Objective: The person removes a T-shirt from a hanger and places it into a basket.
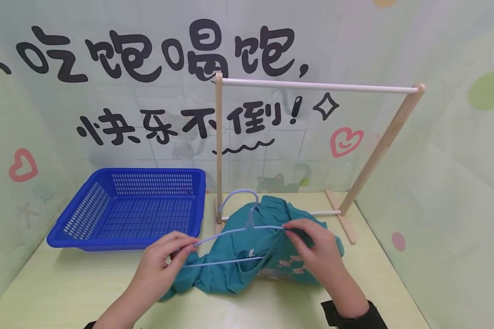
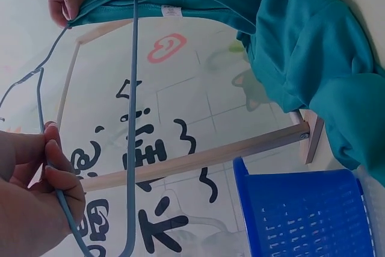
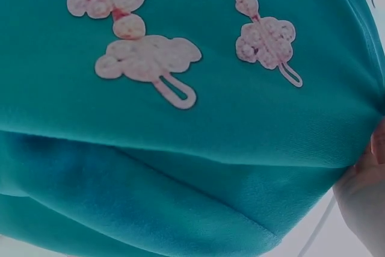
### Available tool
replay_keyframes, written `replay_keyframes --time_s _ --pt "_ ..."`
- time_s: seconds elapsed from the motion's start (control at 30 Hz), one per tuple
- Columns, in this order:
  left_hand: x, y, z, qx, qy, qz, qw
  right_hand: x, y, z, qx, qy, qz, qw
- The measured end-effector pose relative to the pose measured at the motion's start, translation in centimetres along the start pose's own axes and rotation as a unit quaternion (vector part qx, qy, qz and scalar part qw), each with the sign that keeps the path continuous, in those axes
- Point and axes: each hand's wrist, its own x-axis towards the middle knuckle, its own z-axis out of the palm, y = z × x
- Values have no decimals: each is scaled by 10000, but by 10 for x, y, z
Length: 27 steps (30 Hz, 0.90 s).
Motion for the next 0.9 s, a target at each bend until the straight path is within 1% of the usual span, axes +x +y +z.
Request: replay_keyframes --time_s 0.1,0.27,0.4,0.53,0.57,0.73,0.9 --pt "0 0 -2 56 80 50 9999 -1 0 -1 36 -38 127 9999" --pt "-1 0 -5 51 60 -75 9999 -2 0 -3 41 -168 434 9989" --pt "0 -1 -8 62 102 -32 9999 -3 1 -4 6 -184 463 9988" --pt "1 -2 -11 78 209 65 9997 -3 2 -5 -89 -76 406 9991" --pt "1 -2 -12 77 215 43 9997 -3 3 -5 -107 -50 412 9991" --pt "1 -1 -17 92 300 65 9995 -3 2 -8 -136 -47 588 9982" --pt "2 -2 -23 154 388 198 9989 -4 3 -11 -154 -51 643 9978"
